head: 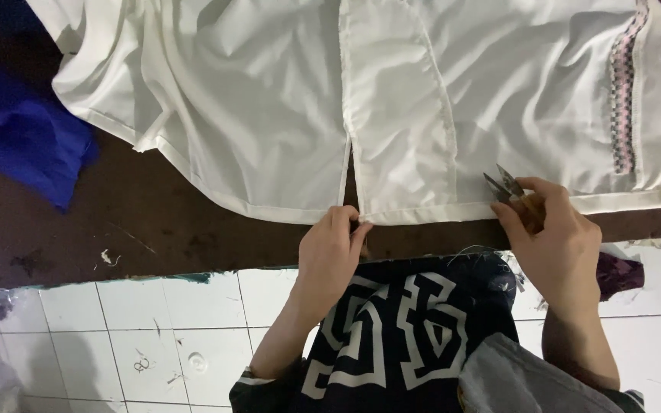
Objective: Trimming loose threads from a white garment using thread snips on a work table in a factory setting.
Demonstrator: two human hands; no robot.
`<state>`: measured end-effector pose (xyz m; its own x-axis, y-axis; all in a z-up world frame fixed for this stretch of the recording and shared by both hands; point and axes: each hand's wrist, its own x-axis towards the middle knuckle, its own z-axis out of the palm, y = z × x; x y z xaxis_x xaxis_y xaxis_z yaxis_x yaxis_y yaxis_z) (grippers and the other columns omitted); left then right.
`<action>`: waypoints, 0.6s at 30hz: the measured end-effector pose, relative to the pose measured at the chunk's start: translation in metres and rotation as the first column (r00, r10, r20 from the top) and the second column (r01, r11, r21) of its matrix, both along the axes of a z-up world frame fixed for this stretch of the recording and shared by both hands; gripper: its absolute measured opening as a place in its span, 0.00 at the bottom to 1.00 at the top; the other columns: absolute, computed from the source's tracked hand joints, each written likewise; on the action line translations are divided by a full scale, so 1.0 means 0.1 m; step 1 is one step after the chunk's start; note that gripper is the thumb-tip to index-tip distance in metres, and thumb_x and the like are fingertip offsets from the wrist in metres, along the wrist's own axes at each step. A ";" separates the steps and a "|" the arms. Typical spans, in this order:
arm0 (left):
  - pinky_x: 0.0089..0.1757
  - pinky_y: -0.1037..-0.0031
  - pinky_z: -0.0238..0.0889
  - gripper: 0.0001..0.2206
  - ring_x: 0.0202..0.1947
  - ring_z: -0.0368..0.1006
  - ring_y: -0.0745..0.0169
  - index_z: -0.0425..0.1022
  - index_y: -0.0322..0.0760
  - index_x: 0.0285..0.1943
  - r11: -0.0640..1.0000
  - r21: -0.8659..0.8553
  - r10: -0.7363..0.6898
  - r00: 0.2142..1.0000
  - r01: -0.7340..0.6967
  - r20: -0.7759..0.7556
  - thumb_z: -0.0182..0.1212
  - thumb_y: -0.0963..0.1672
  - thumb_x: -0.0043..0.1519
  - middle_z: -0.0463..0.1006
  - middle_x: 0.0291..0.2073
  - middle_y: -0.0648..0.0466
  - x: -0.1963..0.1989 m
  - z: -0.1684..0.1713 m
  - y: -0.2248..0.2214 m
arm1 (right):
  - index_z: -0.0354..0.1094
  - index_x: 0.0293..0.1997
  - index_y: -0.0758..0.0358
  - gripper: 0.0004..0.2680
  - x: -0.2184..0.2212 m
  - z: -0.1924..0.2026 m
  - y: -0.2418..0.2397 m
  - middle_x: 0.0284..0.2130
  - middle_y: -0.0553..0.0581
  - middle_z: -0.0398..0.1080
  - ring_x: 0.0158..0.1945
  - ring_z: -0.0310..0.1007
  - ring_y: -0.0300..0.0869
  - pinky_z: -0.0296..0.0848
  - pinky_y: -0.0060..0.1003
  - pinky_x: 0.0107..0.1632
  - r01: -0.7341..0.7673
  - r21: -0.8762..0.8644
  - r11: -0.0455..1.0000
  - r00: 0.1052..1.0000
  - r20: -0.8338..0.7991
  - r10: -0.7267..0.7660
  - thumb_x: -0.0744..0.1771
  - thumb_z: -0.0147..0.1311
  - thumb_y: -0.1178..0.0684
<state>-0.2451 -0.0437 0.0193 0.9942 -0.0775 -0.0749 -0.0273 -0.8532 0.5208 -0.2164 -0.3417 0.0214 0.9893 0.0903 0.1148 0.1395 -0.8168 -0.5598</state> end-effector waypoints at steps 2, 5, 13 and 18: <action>0.25 0.76 0.64 0.07 0.24 0.69 0.65 0.68 0.37 0.42 0.998 -0.054 -0.021 0.998 0.025 0.064 0.62 0.43 0.67 0.70 0.34 0.54 0.00 0.06 0.02 | 0.69 0.60 0.73 0.16 0.01 0.04 0.01 0.40 0.62 0.79 0.43 0.79 0.47 0.76 0.40 0.42 0.004 0.006 1.000 1.000 -0.010 -0.003 0.69 0.68 0.56; 0.27 0.78 0.62 0.05 0.23 0.64 0.67 0.66 0.36 0.42 0.940 -0.339 -0.013 1.000 0.021 0.023 0.59 0.40 0.68 0.69 0.35 0.53 -0.01 0.16 0.02 | 0.70 0.60 0.73 0.16 0.00 0.01 0.00 0.40 0.61 0.79 0.43 0.79 0.47 0.76 0.40 0.41 0.010 -0.014 1.000 1.000 -0.017 -0.010 0.69 0.67 0.54; 0.30 0.79 0.59 0.04 0.23 0.62 0.72 0.68 0.38 0.49 0.655 -0.672 0.059 0.910 -0.346 -0.411 0.53 0.42 0.68 0.71 0.26 0.58 0.02 0.34 0.16 | 0.70 0.61 0.73 0.16 0.00 0.03 0.01 0.41 0.62 0.78 0.44 0.79 0.48 0.76 0.40 0.42 0.026 -0.028 0.999 0.999 -0.034 -0.027 0.69 0.67 0.54; 0.33 0.76 0.64 0.14 0.22 0.64 0.70 0.73 0.37 0.62 0.896 -0.355 0.080 0.883 -0.267 -0.462 0.53 0.42 0.68 0.75 0.27 0.57 0.04 0.58 0.23 | 0.71 0.61 0.70 0.16 -0.02 -0.05 -0.01 0.40 0.62 0.77 0.40 0.78 0.49 0.74 0.41 0.40 0.046 -0.051 0.998 0.999 -0.012 -0.047 0.70 0.68 0.53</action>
<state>-0.2414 -0.0212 0.0769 0.8700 -0.0225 -0.4926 0.4045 -0.5386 0.7391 -0.2180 -0.3431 0.0161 0.9940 0.0493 0.0979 0.0934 -0.8494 -0.5195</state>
